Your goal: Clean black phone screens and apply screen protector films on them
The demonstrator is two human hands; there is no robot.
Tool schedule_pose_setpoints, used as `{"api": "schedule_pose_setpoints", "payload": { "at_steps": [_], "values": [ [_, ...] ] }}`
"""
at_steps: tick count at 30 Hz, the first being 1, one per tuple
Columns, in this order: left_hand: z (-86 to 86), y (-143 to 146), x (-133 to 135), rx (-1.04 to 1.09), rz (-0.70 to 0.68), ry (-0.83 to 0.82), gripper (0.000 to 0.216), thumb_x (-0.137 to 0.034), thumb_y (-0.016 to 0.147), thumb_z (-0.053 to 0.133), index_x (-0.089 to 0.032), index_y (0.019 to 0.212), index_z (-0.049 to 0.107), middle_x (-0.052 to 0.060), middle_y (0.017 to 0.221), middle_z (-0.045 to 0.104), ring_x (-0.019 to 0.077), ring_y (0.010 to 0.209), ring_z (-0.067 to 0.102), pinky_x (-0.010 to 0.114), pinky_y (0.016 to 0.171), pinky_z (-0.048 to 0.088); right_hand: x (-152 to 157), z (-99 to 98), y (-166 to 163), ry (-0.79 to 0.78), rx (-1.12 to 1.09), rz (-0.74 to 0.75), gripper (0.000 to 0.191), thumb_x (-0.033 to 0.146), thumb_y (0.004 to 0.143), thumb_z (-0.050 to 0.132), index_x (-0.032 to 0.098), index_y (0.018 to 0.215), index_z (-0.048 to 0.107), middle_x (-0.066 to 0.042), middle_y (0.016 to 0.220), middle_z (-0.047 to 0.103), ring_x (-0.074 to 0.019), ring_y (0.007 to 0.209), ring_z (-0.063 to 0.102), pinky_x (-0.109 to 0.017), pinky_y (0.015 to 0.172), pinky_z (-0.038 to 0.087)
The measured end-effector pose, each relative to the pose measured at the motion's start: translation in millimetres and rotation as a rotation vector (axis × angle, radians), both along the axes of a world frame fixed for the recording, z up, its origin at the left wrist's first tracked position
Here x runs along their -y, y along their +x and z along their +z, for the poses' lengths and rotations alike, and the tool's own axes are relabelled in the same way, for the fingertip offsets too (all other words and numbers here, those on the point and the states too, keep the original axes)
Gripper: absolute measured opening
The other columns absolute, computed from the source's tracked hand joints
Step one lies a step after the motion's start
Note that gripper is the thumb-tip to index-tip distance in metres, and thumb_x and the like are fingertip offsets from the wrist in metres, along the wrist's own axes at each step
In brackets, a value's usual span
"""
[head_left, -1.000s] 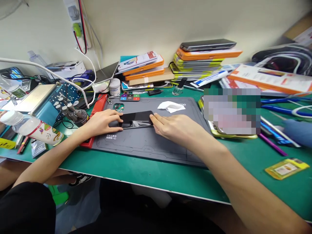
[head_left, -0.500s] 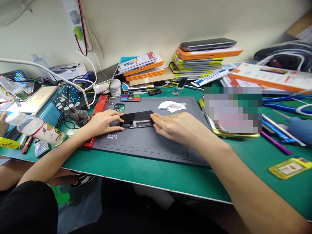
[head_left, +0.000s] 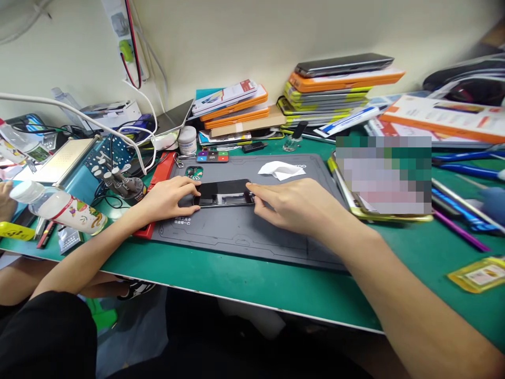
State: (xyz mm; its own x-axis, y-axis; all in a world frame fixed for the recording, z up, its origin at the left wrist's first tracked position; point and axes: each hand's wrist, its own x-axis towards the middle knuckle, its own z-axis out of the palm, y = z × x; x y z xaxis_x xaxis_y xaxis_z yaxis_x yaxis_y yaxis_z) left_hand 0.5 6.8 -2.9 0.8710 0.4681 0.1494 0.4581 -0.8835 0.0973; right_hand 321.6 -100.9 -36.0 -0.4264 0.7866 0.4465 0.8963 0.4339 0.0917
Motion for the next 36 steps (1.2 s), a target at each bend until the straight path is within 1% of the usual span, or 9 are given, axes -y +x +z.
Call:
{"api": "schedule_pose_setpoints", "payload": {
  "at_steps": [4, 14, 24, 30, 36],
  "values": [
    [-0.5, -0.7, -0.7, 0.004, 0.0, -0.013, 0.029, -0.048, 0.101, 0.067, -0.024, 0.116, 0.069, 0.008, 0.145, 0.069, 0.0267, 0.132, 0.068, 0.041, 0.103, 0.058, 0.1, 0.9, 0.0, 0.001, 0.007, 0.008, 0.042, 0.024, 0.102, 0.048, 0.012, 0.129, 0.078, -0.01, 0.112, 0.085, -0.0241, 0.082, 0.08, -0.036, 0.064, 0.048],
    [0.0, -0.3, -1.1, 0.012, -0.014, -0.028, 0.029, -0.048, 0.101, 0.067, -0.023, 0.116, 0.068, 0.009, 0.145, 0.069, 0.0271, 0.133, 0.067, 0.044, 0.106, 0.057, 0.5, 3.0, -2.2, -0.005, 0.021, 0.012, 0.041, 0.023, 0.104, 0.046, 0.012, 0.126, 0.079, -0.01, 0.113, 0.085, -0.0239, 0.081, 0.081, -0.036, 0.061, 0.048],
    [-1.4, -1.3, -1.1, 0.014, -0.029, -0.01, 0.029, -0.049, 0.102, 0.066, -0.024, 0.117, 0.068, 0.008, 0.146, 0.068, 0.0265, 0.132, 0.067, 0.042, 0.107, 0.057, 0.9, 1.9, -1.7, 0.022, 0.024, 0.021, 0.04, 0.023, 0.105, 0.045, 0.012, 0.125, 0.078, -0.009, 0.113, 0.085, -0.0225, 0.078, 0.08, -0.035, 0.059, 0.044],
    [-2.0, -1.8, -1.8, 0.018, -0.029, -0.007, 0.03, -0.049, 0.102, 0.067, -0.023, 0.118, 0.069, 0.009, 0.145, 0.068, 0.0268, 0.132, 0.067, 0.042, 0.107, 0.057, 0.4, 1.7, -2.1, 0.049, 0.035, 0.026, 0.039, 0.021, 0.103, 0.046, 0.012, 0.12, 0.08, -0.009, 0.106, 0.086, -0.0222, 0.073, 0.079, -0.035, 0.057, 0.042],
    [0.9, -0.2, -0.9, 0.013, -0.012, -0.042, 0.03, -0.048, 0.102, 0.067, -0.023, 0.117, 0.069, 0.009, 0.145, 0.069, 0.0278, 0.134, 0.066, 0.044, 0.108, 0.057, 0.1, 1.4, -1.6, 0.056, 0.037, 0.033, 0.04, 0.021, 0.103, 0.046, 0.012, 0.123, 0.08, -0.008, 0.11, 0.085, -0.0229, 0.075, 0.08, -0.036, 0.057, 0.044]
  ]
}}
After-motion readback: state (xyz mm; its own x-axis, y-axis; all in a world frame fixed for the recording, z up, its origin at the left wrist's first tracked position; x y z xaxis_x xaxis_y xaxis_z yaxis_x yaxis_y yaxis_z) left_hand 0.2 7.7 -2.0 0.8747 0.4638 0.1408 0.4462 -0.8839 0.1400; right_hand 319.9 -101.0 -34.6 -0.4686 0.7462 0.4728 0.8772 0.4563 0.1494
